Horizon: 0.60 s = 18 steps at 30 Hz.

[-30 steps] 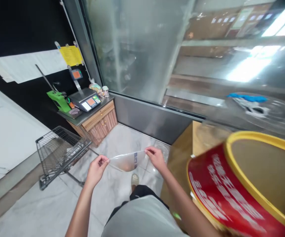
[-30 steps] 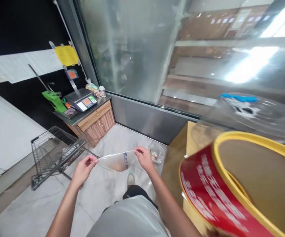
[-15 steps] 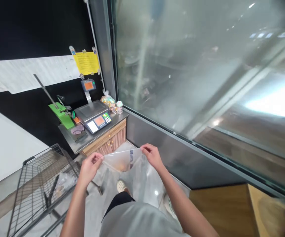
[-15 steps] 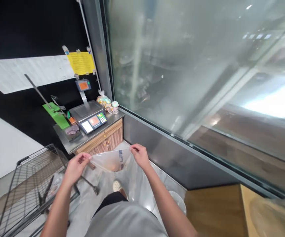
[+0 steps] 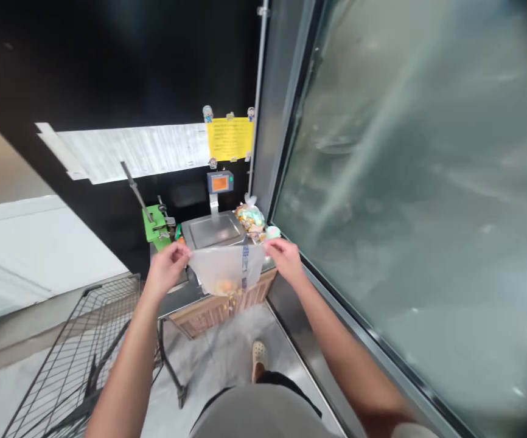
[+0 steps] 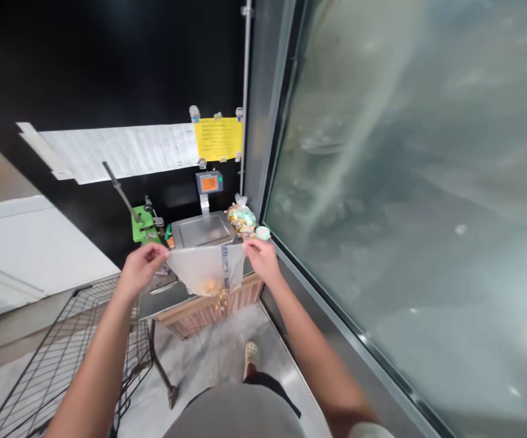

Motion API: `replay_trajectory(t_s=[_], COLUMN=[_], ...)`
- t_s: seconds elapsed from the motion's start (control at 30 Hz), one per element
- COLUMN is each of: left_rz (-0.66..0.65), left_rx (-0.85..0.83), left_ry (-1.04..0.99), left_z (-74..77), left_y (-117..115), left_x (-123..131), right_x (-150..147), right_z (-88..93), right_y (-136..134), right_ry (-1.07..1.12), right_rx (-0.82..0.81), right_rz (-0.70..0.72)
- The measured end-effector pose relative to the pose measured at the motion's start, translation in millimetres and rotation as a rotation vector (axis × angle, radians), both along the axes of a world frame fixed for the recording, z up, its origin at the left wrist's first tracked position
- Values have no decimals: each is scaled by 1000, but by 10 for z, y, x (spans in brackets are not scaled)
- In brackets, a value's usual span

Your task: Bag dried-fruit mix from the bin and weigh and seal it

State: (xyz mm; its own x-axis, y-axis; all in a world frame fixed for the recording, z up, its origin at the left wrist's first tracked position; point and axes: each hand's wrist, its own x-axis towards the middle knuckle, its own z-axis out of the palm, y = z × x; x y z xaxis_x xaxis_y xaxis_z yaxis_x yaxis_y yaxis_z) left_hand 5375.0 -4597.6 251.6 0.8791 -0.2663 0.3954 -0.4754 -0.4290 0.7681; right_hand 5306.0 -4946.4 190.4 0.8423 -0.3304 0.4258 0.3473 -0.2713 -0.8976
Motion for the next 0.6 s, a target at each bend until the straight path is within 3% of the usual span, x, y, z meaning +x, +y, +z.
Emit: replay_trajectory(t_s=[0.13,0.3,0.43,0.6], left_rz=[192,322,330,358], left_rx=[40,4,2,41], left_ry=[-181,-201,-81,109], left_z=[467,938,1075,977], left_y=[-175,-325,-360,-380], left_x=[626,1363,1928,2505], right_x=[1156,2266,2909,3460], right_z=[484,1036,1077,834], right_y=[-214,-317,-332,-315], right_ry=[-113,-167,-132,-32], right_rx=[-36,-72,-97,-60], right_rz=[142,243,283,259])
